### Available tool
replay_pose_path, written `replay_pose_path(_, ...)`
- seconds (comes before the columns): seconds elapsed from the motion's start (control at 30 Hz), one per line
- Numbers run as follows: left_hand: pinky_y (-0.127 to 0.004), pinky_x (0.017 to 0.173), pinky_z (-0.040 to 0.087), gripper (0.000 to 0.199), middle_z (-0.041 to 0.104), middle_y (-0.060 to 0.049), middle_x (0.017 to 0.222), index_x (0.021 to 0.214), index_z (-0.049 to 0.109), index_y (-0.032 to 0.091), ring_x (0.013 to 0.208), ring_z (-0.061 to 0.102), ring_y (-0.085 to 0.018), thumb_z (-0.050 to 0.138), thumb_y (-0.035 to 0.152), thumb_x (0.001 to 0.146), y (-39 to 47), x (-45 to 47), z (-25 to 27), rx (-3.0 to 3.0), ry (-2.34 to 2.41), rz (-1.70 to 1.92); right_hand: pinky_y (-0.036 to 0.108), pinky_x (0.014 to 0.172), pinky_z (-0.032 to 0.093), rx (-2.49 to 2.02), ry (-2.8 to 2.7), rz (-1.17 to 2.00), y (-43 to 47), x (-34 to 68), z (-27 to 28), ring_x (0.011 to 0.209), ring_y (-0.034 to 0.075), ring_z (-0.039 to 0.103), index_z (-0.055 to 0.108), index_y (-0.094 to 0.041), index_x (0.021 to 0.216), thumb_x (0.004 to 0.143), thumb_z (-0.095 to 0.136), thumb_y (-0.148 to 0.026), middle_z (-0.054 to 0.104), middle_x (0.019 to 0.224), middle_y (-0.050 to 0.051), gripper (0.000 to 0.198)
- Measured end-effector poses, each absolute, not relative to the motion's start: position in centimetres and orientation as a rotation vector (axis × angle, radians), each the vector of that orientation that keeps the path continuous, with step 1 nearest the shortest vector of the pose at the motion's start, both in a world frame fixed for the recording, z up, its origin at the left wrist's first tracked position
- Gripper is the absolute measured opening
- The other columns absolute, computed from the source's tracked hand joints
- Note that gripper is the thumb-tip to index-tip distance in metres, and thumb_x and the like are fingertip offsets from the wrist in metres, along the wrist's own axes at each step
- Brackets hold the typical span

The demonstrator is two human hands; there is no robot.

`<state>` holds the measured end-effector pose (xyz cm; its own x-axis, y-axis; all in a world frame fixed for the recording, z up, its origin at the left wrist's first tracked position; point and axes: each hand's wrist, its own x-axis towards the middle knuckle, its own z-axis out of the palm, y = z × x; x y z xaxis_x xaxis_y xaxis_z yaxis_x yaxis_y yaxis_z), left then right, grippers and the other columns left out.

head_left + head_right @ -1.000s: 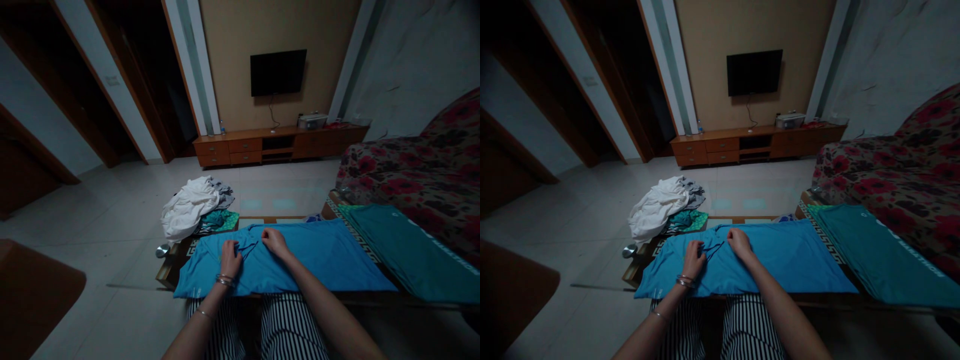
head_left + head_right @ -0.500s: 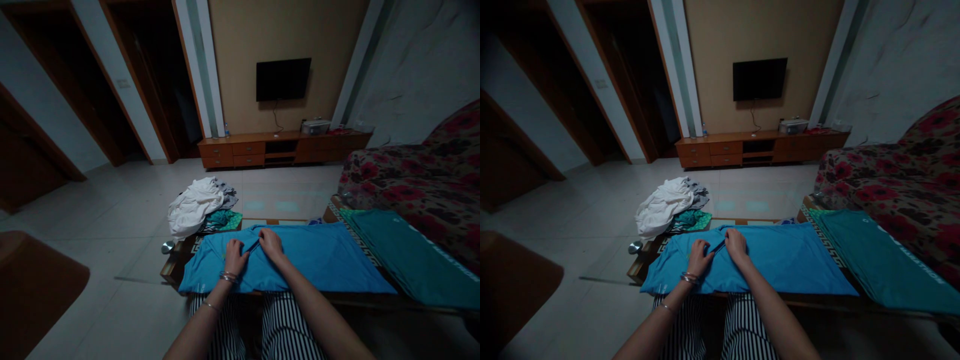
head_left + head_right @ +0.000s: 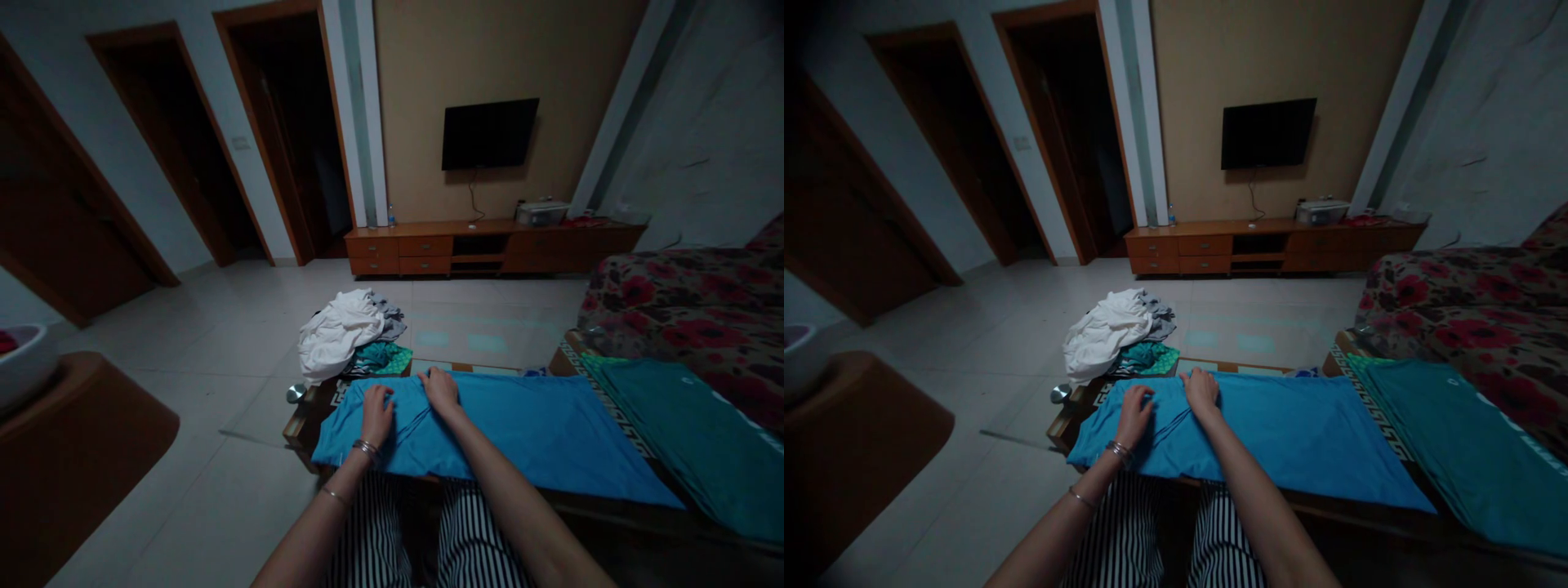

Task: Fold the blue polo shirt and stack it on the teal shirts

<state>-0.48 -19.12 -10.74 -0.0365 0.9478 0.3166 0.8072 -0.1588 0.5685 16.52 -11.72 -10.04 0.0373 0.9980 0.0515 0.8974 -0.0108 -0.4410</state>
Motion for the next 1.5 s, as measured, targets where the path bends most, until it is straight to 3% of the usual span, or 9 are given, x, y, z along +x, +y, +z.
replay_pose_path(0.13, -0.039, 0.093, 0.037, 0.042, 0.053, -0.012, 0.116, 0.114, 0.058, 0.015, 0.111, 0.044, -0.026, 0.042, 0.002, 0.077, -17.7, -5.7, -10.3, 1.852, 2.392, 0.731, 0.032, 0.087, 0.042, -1.915, -1.920, 0.408, -11.5, 15.9, -10.7, 0.109, 0.027, 0.059, 0.059, -0.013, 0.118, 0.086, 0.058, -0.032, 0.065, 0.114, 0.017, 0.037)
replay_pose_path(0.23, -0.039, 0.088, 0.039, 0.048, 0.054, -0.013, 0.114, 0.118, 0.060, 0.018, 0.110, 0.046, -0.028, 0.043, 0.002, 0.076, -16.0, -8.5, -10.5, 1.793, 2.422, 0.600, 0.027, 0.089, 0.042, -1.859, -1.904, 0.439, -11.4, 15.9, -11.4, 0.109, 0.022, 0.060, 0.056, -0.014, 0.124, 0.087, 0.054, -0.024, 0.065, 0.117, 0.015, 0.038)
replay_pose_path(0.4, -0.031, 0.089, 0.039, 0.039, 0.057, -0.007, 0.111, 0.111, 0.067, 0.026, 0.107, 0.050, -0.023, 0.052, 0.011, 0.078, -13.8, -10.1, -10.9, 1.900, 2.293, 0.544, 0.023, 0.088, 0.043, -1.760, -1.875, 0.501, -10.7, 16.2, -12.4, 0.106, 0.018, 0.062, 0.059, -0.018, 0.122, 0.090, 0.048, -0.025, 0.067, 0.117, 0.009, 0.034)
replay_pose_path(0.67, -0.034, 0.085, 0.040, 0.025, 0.058, -0.011, 0.100, 0.098, 0.069, 0.019, 0.101, 0.052, -0.026, 0.049, 0.021, 0.083, -12.8, -10.6, -11.7, 1.846, 2.418, 0.497, 0.021, 0.097, 0.038, -1.681, -1.890, 0.490, -10.6, 17.3, -12.8, 0.113, 0.013, 0.056, 0.061, -0.025, 0.124, 0.086, 0.045, -0.011, 0.063, 0.126, 0.000, 0.044)
replay_pose_path(0.93, -0.036, 0.083, 0.042, 0.027, 0.058, -0.015, 0.108, 0.103, 0.063, 0.016, 0.106, 0.052, -0.029, 0.043, 0.028, 0.088, -13.0, -10.0, -10.7, 1.782, 2.520, 0.395, 0.031, 0.097, 0.037, -1.821, -1.852, 0.416, -10.8, 18.0, -11.1, 0.117, 0.022, 0.051, 0.054, -0.019, 0.132, 0.091, 0.047, -0.029, 0.059, 0.127, 0.011, 0.043)
replay_pose_path(1.17, -0.037, 0.078, 0.045, 0.046, 0.061, -0.019, 0.107, 0.106, 0.057, 0.011, 0.103, 0.058, -0.032, 0.039, 0.050, 0.091, -16.7, -9.4, -8.9, 1.766, 2.587, 0.138, 0.027, 0.095, 0.035, -1.697, -1.998, 0.421, -11.6, 17.9, -10.9, 0.110, 0.018, 0.056, 0.063, -0.024, 0.118, 0.095, 0.042, -0.035, 0.067, 0.116, 0.006, 0.033)
replay_pose_path(1.3, -0.039, 0.076, 0.046, 0.041, 0.063, -0.017, 0.105, 0.101, 0.057, 0.012, 0.100, 0.060, -0.033, 0.040, 0.049, 0.091, -19.8, -9.1, -8.8, 1.860, 2.561, -0.066, 0.029, 0.098, 0.033, -1.643, -2.046, 0.423, -11.2, 18.0, -11.4, 0.119, 0.019, 0.050, 0.057, -0.024, 0.126, 0.094, 0.045, -0.034, 0.061, 0.127, 0.005, 0.036)
replay_pose_path(1.5, -0.036, 0.073, 0.043, 0.037, 0.067, -0.014, 0.100, 0.099, 0.056, 0.016, 0.094, 0.063, -0.030, 0.033, 0.043, 0.095, -21.8, -9.5, -9.4, 1.931, 2.523, -0.078, 0.032, 0.100, 0.034, -1.599, -2.047, 0.455, -10.2, 18.8, -11.4, 0.120, 0.020, 0.049, 0.055, -0.022, 0.130, 0.096, 0.039, -0.033, 0.059, 0.129, 0.008, 0.039)
